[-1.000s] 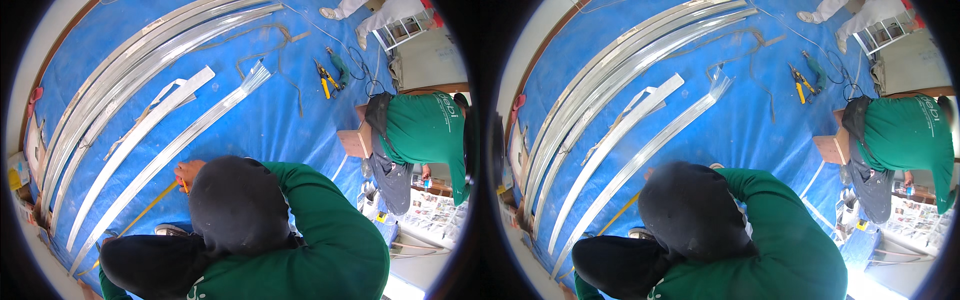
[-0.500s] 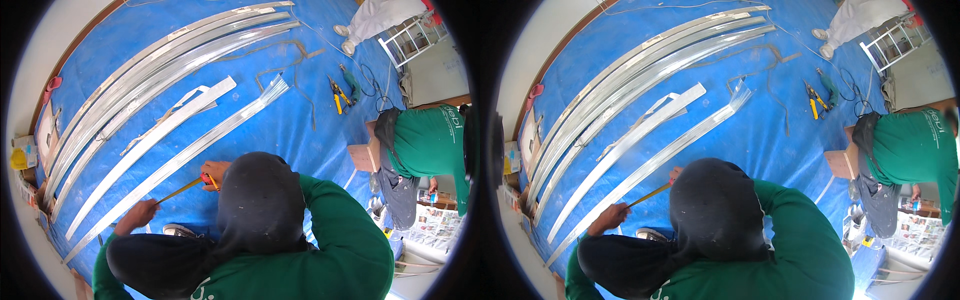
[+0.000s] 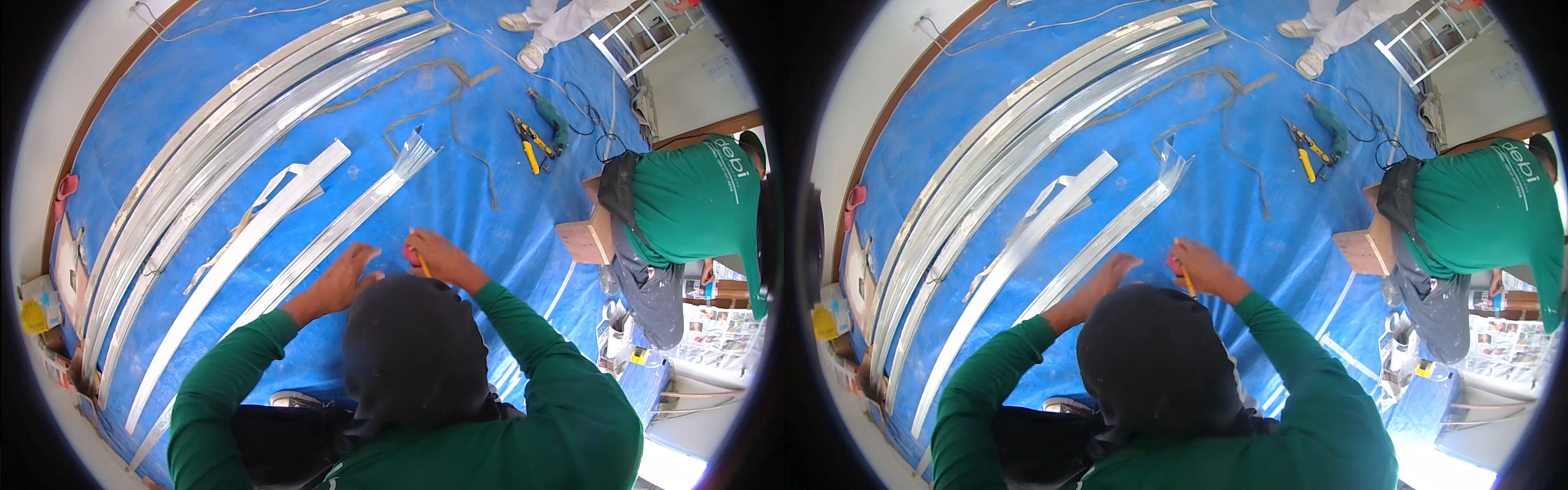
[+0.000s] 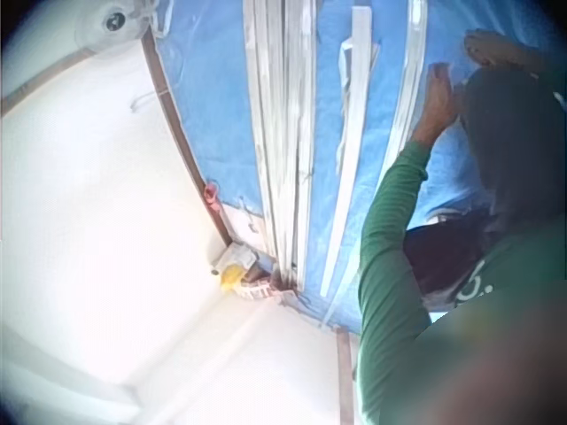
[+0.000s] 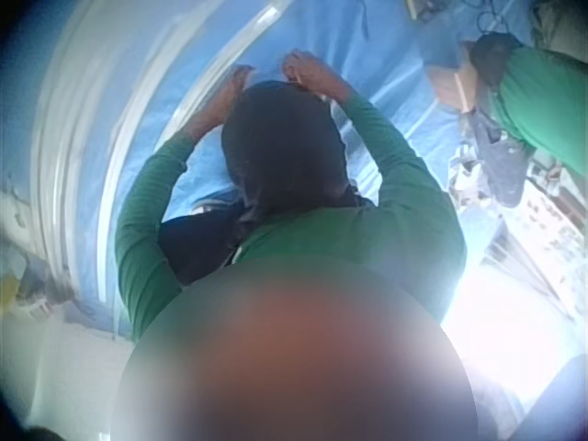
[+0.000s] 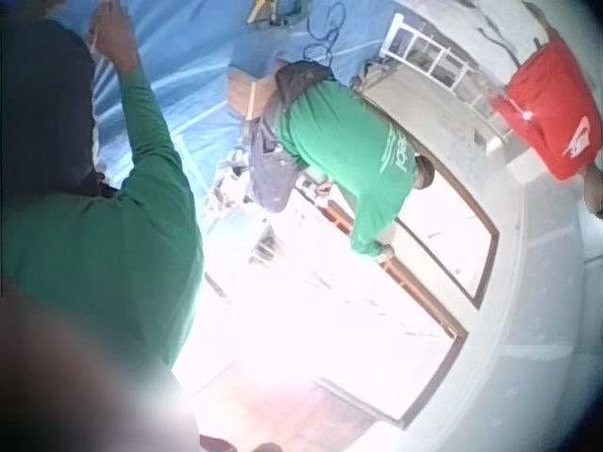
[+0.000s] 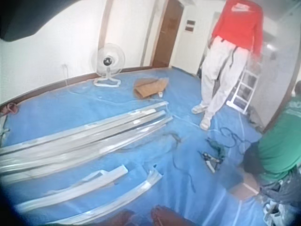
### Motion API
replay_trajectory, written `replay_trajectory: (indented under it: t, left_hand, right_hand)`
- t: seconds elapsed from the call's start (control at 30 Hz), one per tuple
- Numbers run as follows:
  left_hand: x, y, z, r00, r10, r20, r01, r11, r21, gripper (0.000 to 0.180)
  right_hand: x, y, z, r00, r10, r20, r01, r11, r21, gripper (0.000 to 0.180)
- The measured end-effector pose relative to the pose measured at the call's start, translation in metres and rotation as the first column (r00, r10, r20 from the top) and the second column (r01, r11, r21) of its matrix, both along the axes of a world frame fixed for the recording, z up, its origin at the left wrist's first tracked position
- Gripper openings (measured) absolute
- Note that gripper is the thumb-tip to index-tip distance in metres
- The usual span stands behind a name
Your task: The person measures and marks metal strips with a tape measure and pencil, then cuts them with shears. They repeat this process for multiple strips on a blue tarp-covered floor.
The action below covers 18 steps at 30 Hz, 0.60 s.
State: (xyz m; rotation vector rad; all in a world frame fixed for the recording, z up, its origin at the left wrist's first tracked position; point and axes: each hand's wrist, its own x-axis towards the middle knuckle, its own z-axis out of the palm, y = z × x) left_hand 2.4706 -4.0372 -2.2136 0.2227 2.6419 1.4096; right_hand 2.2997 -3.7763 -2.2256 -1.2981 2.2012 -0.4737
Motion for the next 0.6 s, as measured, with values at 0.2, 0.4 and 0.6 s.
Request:
replay_trajectory:
  t: [0.2,0.4,0.6]
  left_hand:
    - [-0.023,-0.01,-0.021,0.947,0.306,-0.097,-0.319,0.858,-0.404,0.077]
    - [-0.036,-0.011,-0.052,0.841,0.536,0.072,-0.428,0.741,-0.517,0.077]
    - [-0.034,-0.016,-0.059,0.833,0.553,-0.028,-0.503,0.734,-0.457,0.073]
  right_hand:
    - [-0.146,0.053,0.011,0.968,-0.105,-0.229,0.105,0.994,-0.011,0.05]
    - [-0.383,-0.02,-0.03,0.714,-0.427,-0.554,0.298,0.902,-0.311,0.049]
    - [-0.519,-0.084,-0.092,0.651,0.039,-0.758,0.25,0.932,0.263,0.041]
